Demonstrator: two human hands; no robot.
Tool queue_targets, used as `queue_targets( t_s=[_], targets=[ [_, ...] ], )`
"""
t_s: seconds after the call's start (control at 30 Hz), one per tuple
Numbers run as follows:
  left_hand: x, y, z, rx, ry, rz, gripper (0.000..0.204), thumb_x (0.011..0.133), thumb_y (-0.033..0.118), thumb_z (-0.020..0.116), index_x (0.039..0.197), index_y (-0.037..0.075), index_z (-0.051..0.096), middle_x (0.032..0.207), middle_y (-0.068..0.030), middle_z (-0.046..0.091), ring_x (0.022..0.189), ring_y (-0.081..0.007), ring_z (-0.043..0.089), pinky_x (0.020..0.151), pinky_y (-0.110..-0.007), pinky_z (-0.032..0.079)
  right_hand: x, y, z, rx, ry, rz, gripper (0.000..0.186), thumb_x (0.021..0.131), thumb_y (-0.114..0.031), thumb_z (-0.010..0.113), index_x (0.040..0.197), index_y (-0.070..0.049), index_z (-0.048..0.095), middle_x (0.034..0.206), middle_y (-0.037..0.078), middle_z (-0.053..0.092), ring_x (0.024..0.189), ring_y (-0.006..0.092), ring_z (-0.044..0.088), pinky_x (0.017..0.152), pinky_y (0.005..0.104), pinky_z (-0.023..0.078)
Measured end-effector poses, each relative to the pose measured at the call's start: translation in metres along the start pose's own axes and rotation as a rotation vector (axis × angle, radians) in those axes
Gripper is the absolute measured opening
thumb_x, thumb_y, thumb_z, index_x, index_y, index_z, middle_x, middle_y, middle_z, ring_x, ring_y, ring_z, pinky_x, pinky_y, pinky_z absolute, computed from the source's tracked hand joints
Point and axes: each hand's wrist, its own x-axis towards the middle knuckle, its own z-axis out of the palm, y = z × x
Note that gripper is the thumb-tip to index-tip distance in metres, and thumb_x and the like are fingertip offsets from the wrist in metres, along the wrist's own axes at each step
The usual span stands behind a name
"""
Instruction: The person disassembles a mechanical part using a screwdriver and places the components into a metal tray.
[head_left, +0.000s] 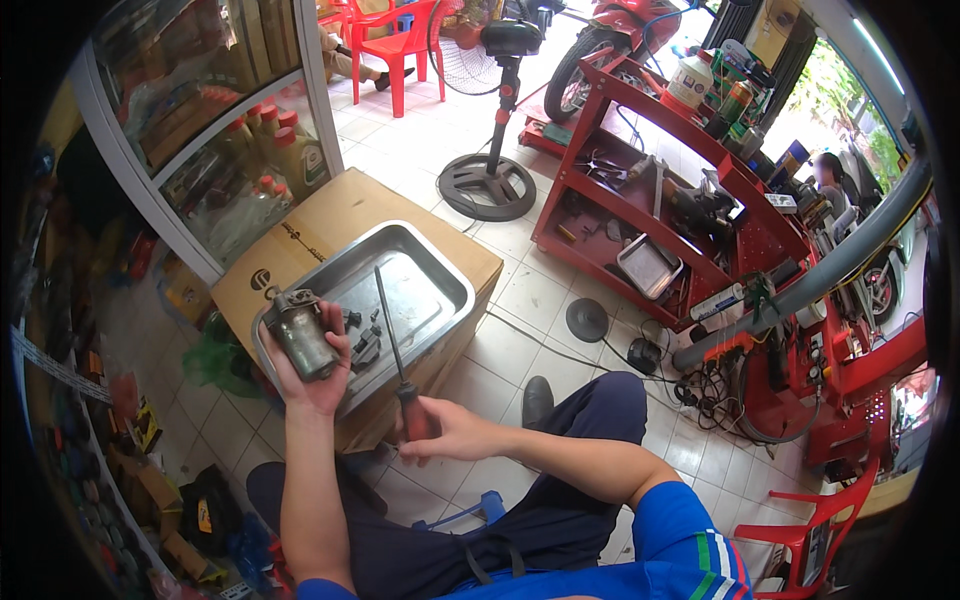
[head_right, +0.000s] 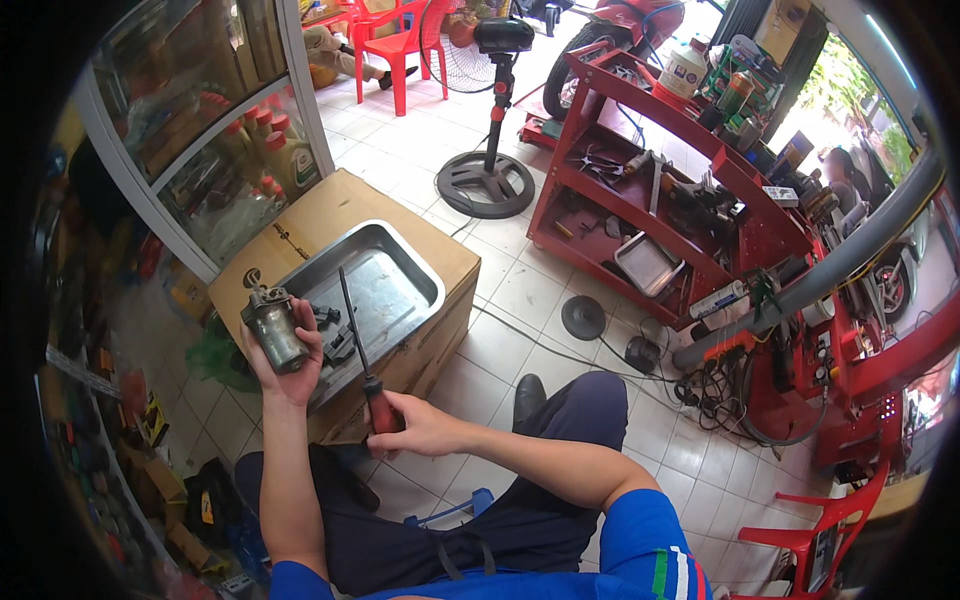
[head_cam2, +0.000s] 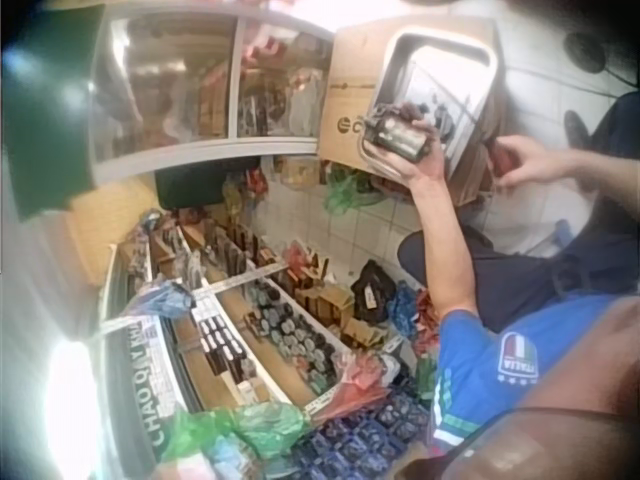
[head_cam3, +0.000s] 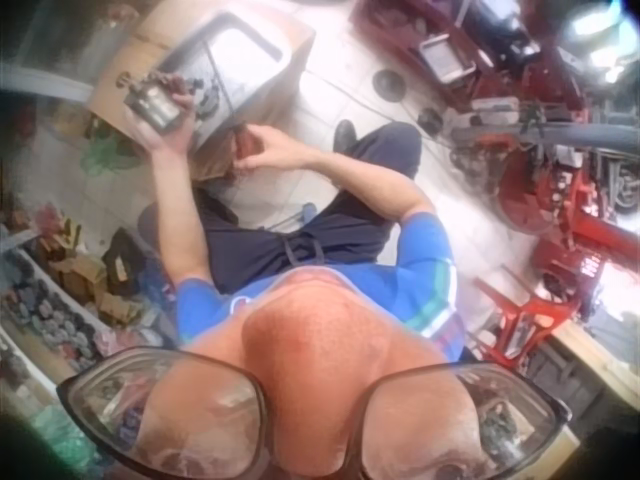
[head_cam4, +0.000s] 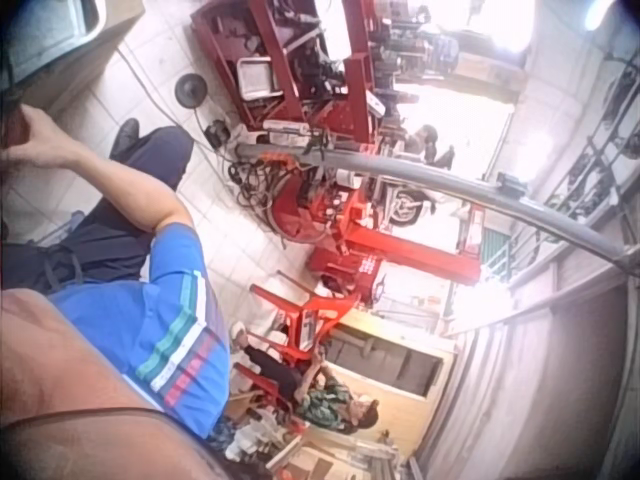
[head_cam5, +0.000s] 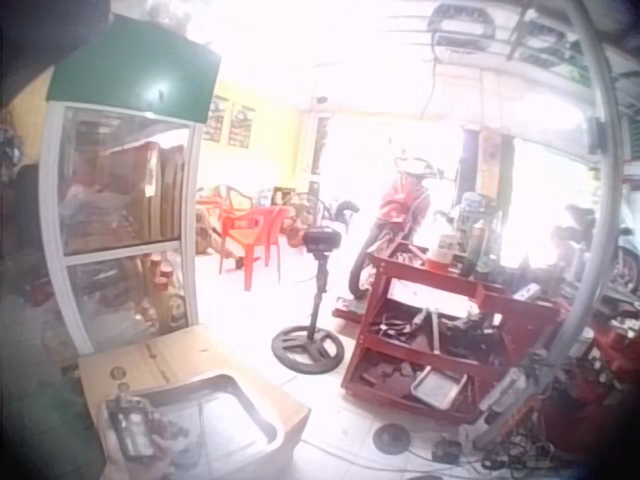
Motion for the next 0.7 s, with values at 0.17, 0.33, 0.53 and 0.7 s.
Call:
queue_targets(
  t_s=[0.17, 0.33, 0.53, 0.7],
  targets=[
    [0.000, -0.011, 0.027, 0.022, 0.133, -0.008, 0.058, 0.095, 0.059, 0.062, 0.110, 0.003, 0.068, 0.104, -0.0103, 0.070, 0.106, -0.0244, 0.066, 0.070, -0.030, 0.058, 0.004, -0.014, -0.010, -0.066, 0.168, -0.023, 0.023, 0.098, -0.023, 0.072, 0.106, -0.005, 0.060, 0.092, 0.004, 0.069, 0.082, 0.0123, 0.070, 0.065, 0.0259, 0.053],
    [0.002, -0.016, 0.031, 0.116, 0.138, -0.045, 0.057, 0.096, 0.059, 0.059, 0.102, 0.004, 0.069, 0.092, -0.0084, 0.068, 0.098, -0.0221, 0.066, 0.064, -0.028, 0.056, 0.021, -0.046, -0.017, -0.056, 0.392, -0.210, 0.036, 0.101, -0.036, 0.068, 0.116, -0.004, 0.072, 0.074, -0.001, 0.064, 0.059, 0.0060, 0.057, 0.049, 0.0218, 0.038],
    [0.008, -0.031, 0.042, 0.263, 0.267, -0.018, 0.057, 0.096, 0.061, 0.053, 0.098, 0.007, 0.070, 0.082, -0.0056, 0.069, 0.080, -0.0215, 0.070, 0.056, -0.029, 0.056, 0.042, -0.071, -0.019, -0.014, 0.560, -0.211, 0.042, 0.099, -0.036, 0.072, 0.122, -0.001, 0.071, 0.066, -0.003, 0.058, 0.056, 0.0054, 0.052, 0.047, 0.0237, 0.036],
    [0.010, -0.041, 0.046, 0.352, 0.306, -0.016, 0.059, 0.097, 0.063, 0.049, 0.097, 0.008, 0.071, 0.081, -0.0050, 0.071, 0.066, -0.0182, 0.069, 0.053, -0.029, 0.056, 0.058, -0.083, -0.013, -0.036, 0.566, -0.207, 0.032, 0.098, -0.029, 0.074, 0.114, -0.001, 0.074, 0.073, -0.001, 0.068, 0.061, 0.0041, 0.059, 0.055, 0.0227, 0.044]
  ],
)
